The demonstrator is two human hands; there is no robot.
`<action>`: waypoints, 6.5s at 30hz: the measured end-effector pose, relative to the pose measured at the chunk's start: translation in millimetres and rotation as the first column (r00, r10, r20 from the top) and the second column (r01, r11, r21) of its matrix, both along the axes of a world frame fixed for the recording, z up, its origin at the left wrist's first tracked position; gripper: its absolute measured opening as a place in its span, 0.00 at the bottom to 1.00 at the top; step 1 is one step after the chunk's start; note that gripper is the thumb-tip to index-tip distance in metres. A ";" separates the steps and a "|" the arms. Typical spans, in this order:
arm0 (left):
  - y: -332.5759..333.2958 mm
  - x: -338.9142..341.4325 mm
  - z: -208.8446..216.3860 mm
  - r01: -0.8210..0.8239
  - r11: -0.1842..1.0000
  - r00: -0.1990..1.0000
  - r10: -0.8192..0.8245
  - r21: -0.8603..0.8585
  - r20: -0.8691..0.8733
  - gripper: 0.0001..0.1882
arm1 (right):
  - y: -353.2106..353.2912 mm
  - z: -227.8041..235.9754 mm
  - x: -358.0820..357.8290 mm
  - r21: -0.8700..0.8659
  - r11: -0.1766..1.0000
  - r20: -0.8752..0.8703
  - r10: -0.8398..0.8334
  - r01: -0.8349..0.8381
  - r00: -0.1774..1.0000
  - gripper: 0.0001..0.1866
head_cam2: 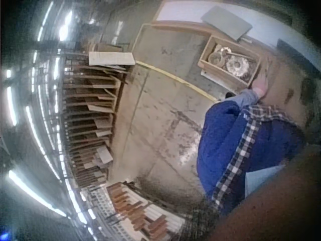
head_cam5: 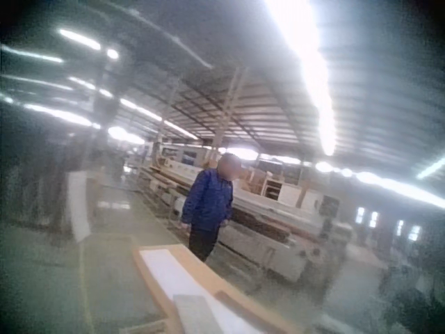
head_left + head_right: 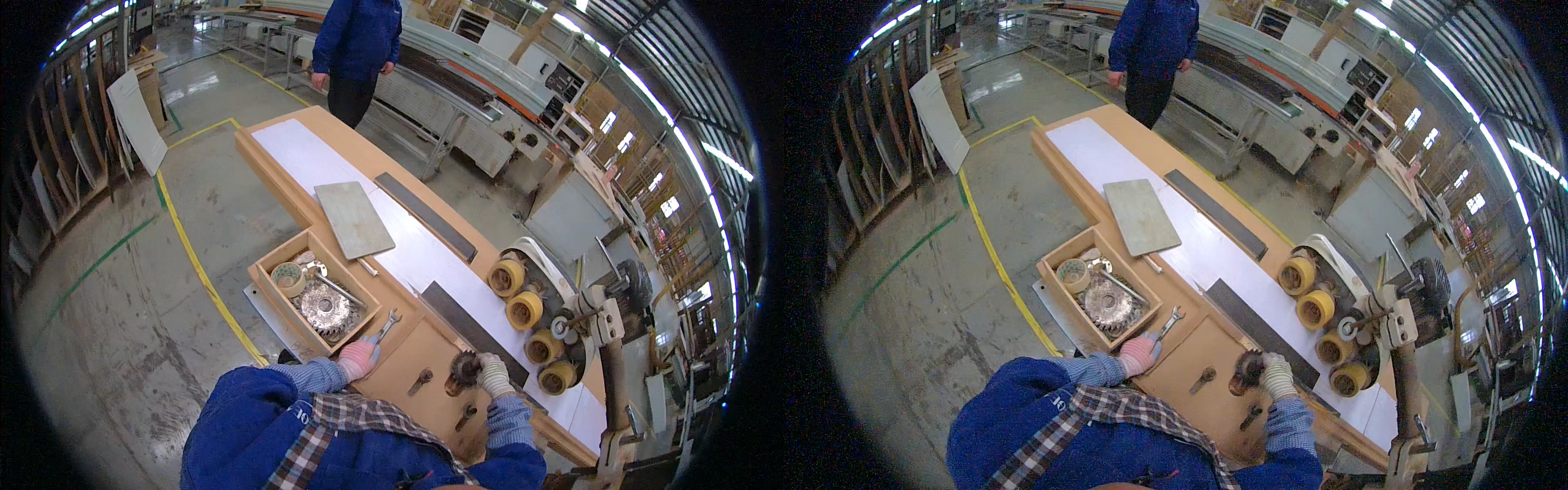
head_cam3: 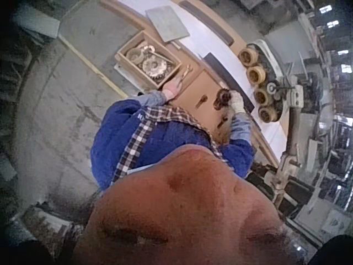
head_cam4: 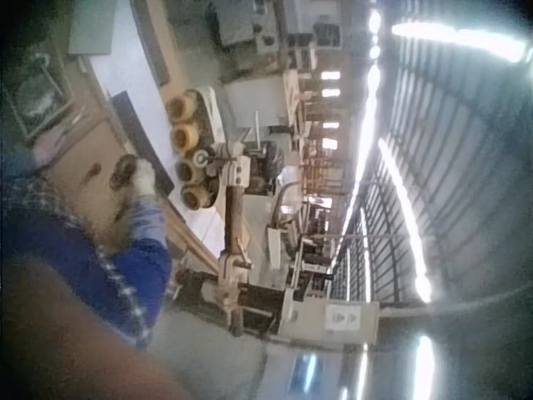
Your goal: The person handles metal gears and a wrench on a workbench, repeatedly picking up, rotating, and placing gears while occasionally using the wrench on a nearby machine. The person also moves a wooden box of parts and adjusts a flexible hose attached to the machine.
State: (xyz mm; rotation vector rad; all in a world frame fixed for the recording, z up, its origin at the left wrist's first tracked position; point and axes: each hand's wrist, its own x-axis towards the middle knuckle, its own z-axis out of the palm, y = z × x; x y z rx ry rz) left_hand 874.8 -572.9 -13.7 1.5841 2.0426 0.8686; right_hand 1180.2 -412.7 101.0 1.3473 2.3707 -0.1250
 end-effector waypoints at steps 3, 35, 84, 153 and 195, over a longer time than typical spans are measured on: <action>1.1 0.1 3.6 -0.005 1.000 1.000 0.005 -0.001 -0.008 0.16 | -0.3 -2.4 -1.4 0.008 0.930 -0.129 -0.364 0.368 0.922 0.20; 2.4 3.2 9.1 0.042 0.999 0.984 -0.045 -0.023 -0.175 0.15 | 0.5 -8.7 -2.2 0.118 0.993 -0.089 -0.012 0.022 0.996 0.17; 4.9 1.0 6.2 0.077 0.996 0.979 -0.069 0.036 -0.190 0.16 | -5.4 -5.3 -0.4 0.087 0.949 -0.217 -0.280 0.304 0.935 0.19; 7.9 -0.2 2.0 0.084 0.996 0.975 -0.084 -0.011 -0.204 0.17 | -5.5 9.1 -6.7 0.004 0.955 -0.100 -0.294 0.296 0.951 0.19; 9.3 -1.3 -3.2 0.104 0.992 0.982 -0.092 0.064 -0.164 0.15 | 1.1 23.1 -11.6 -0.105 0.882 -0.032 -0.466 0.460 0.884 0.21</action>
